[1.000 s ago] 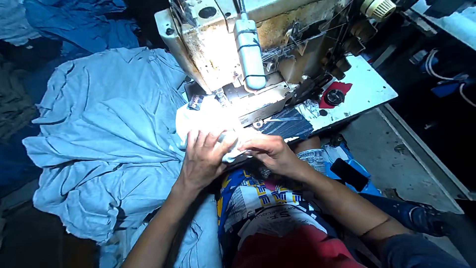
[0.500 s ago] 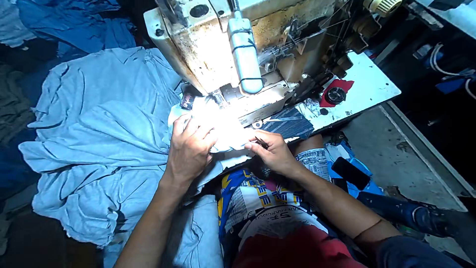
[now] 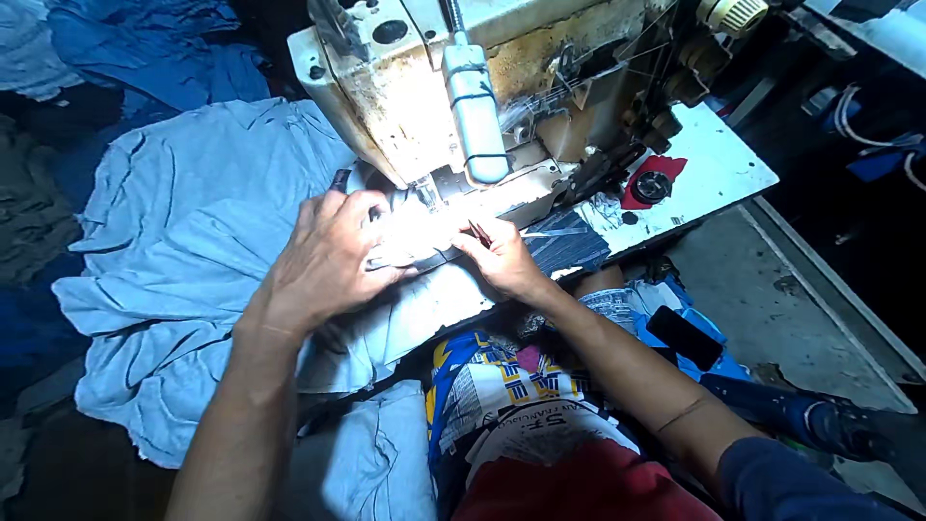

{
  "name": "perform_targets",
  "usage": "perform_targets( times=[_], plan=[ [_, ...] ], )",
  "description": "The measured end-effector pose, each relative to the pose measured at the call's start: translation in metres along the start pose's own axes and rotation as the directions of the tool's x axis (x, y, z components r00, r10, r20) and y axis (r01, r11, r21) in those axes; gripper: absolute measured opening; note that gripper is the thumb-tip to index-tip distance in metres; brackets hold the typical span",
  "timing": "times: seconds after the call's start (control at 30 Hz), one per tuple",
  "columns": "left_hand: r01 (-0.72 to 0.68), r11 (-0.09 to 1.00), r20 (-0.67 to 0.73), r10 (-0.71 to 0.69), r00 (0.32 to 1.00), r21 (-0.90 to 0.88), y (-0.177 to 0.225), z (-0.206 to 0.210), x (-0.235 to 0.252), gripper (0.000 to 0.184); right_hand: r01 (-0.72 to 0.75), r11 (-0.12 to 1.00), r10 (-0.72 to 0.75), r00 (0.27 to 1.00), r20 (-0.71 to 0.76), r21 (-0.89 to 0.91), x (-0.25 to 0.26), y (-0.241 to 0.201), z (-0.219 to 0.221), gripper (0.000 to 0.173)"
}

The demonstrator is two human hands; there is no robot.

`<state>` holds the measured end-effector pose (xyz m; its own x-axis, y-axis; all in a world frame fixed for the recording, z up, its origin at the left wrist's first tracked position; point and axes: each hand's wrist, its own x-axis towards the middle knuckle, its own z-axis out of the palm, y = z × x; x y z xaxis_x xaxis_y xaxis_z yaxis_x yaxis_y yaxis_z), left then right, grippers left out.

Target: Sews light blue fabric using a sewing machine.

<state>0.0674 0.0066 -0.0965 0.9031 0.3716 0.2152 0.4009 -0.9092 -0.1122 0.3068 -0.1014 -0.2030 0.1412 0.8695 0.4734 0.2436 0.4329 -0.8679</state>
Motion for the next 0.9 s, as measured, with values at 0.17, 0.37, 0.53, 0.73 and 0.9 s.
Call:
perform_targets(
  times=[0.17,0.37,0.53,0.73,0.9],
  plan=[
    [0.175,0.984,0.071,-0.173,0.982,-0.017,-0.036,-0.038,-0.022,0.055,0.020,1.000,-0.020,1.000,0.002,-0.009,0.001,0.006,0.000,0.013],
    [-0.092,0.892,-0.184,0.010,0.983,-0.443,0.035,-0.054,-0.031,0.024,0.103,0.991,-0.076,0.961,0.266,-0.088,0.006,-0.023,-0.019,0.012],
    [-0.124,0.832,-0.279,-0.039,0.959,-0.541,0.083,-0.011,-0.034,0.022,0.188,0.982,-0.181,0.915,0.361,0.015,-0.031,-0.035,-0.028,0.013],
    [0.106,0.994,-0.317,-0.106,0.943,-0.017,0.088,0.062,-0.025,0.037,0.111,0.994,-0.111,0.971,0.212,0.009,-0.060,-0.023,-0.027,0.013],
    [0.140,0.990,-0.285,-0.124,0.950,0.035,0.079,0.054,-0.022,0.021,0.026,0.999,-0.032,0.987,0.159,0.037,-0.076,-0.023,-0.027,0.014]
  ],
)
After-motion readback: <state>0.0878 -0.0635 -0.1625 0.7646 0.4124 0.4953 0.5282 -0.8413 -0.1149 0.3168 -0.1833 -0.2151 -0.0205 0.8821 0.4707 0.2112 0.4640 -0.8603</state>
